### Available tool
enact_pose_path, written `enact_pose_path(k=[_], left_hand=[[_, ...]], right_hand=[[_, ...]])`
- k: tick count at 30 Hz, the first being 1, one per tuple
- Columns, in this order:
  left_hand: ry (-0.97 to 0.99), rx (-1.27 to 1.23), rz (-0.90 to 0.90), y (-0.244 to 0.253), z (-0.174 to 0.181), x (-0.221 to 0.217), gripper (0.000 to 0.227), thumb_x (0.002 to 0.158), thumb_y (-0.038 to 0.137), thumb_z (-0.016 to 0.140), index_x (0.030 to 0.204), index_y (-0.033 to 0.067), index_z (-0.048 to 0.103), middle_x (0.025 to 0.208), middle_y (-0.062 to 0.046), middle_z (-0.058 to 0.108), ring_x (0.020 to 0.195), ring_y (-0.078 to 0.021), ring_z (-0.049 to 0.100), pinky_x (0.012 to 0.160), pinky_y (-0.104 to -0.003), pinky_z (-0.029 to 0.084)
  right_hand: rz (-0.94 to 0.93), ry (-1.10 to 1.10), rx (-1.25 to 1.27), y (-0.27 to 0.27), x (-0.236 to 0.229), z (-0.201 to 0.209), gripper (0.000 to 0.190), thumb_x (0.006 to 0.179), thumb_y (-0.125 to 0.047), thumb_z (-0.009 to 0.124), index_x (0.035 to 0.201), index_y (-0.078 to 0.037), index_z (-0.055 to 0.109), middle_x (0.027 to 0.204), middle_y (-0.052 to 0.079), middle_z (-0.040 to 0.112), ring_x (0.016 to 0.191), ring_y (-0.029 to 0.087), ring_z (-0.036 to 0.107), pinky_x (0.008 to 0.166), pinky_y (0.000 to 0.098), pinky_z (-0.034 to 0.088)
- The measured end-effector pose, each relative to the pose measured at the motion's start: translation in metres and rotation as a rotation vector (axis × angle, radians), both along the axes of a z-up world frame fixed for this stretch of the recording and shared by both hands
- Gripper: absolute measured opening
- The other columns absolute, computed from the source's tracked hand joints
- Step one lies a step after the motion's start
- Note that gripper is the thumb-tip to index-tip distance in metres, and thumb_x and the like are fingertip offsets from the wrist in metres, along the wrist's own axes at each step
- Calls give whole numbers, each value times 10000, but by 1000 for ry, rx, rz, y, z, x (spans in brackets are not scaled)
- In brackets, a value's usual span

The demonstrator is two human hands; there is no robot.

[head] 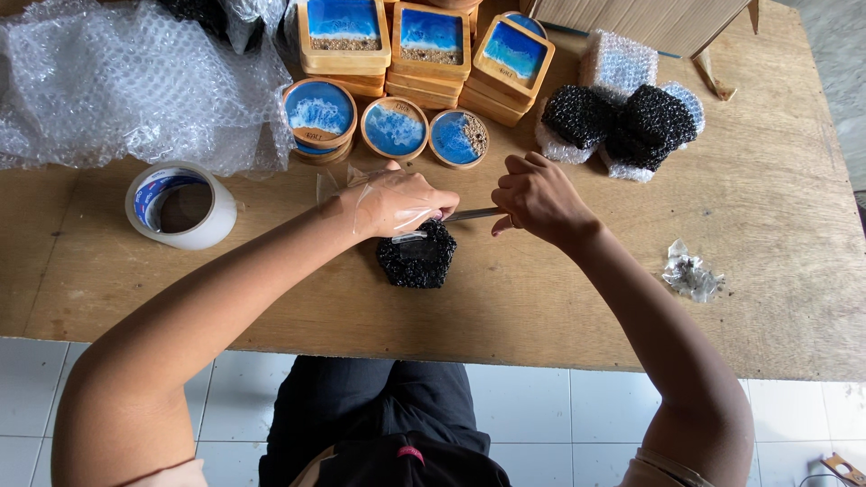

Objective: The person wraps a circular resin art piece in black bubble wrap, secures the packaging with clear tape, and then uses scissors to trim the excess material.

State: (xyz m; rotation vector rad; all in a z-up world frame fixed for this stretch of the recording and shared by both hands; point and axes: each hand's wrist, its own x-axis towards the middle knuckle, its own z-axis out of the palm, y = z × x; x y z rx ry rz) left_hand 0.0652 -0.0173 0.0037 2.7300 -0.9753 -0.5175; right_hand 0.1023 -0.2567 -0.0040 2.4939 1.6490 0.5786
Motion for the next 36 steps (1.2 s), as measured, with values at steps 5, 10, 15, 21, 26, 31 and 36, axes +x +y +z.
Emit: enact_pose_path(k=[5,10,15,21,26,31,36], left_hand=[[46,-15,27,4,11,-4,71,954,242,339,970,268,402,725,-62,661,778,-266,655,795,-437,390],[93,-65,46,12,17,-15,190,964,210,301,1115,251,408,718,-85,653,775,-273,652,887,-485,385],[-7,-19,-39,8,31,-30,292,946,265,284,1226,219,354,740,-131,662,792,-315,663,943,-473,350],[17,39,-9,5,55,-47,323,913,496,298,1106,248,374,774,-153,669,844,-317,663,1019,-468,287],[-43,37,15,6,38,-54,417,876,584,305,1112,248,375,890,-148,669,796,-325,684,1042,-513,249],[-56,36,9,8,33,-57,424,881,568,308,1118,224,383,883,-140,674,802,-310,689,1052,-515,240],[-93,50,-3,7,22,-59,453,874,571,316,1142,212,383,844,-128,679,800,-297,690,1058,-507,242]], right_hand=[[-151,-108,-85,2,-23,13,724,304,-674,641,809,-172,508,790,7,483,824,190,449,709,286,391],[-388,121,-88,-38,-39,8,687,455,-603,678,934,-146,490,875,31,461,876,221,492,747,307,455],[-819,359,-189,-93,-39,-1,524,541,-194,806,978,-157,521,894,42,469,876,255,533,760,375,522],[-975,422,-232,-125,-41,-24,536,562,-244,807,1019,-147,544,884,76,537,839,268,592,668,411,560],[-906,248,-236,-111,-48,-35,366,655,-130,721,979,-156,553,772,64,573,718,251,625,578,367,551],[-891,131,-263,-91,-57,-31,139,712,-146,654,814,-146,559,713,66,555,645,227,614,512,353,540],[-908,132,-241,-91,-53,-49,119,744,-169,639,803,-133,542,737,74,541,656,231,617,508,360,540]])
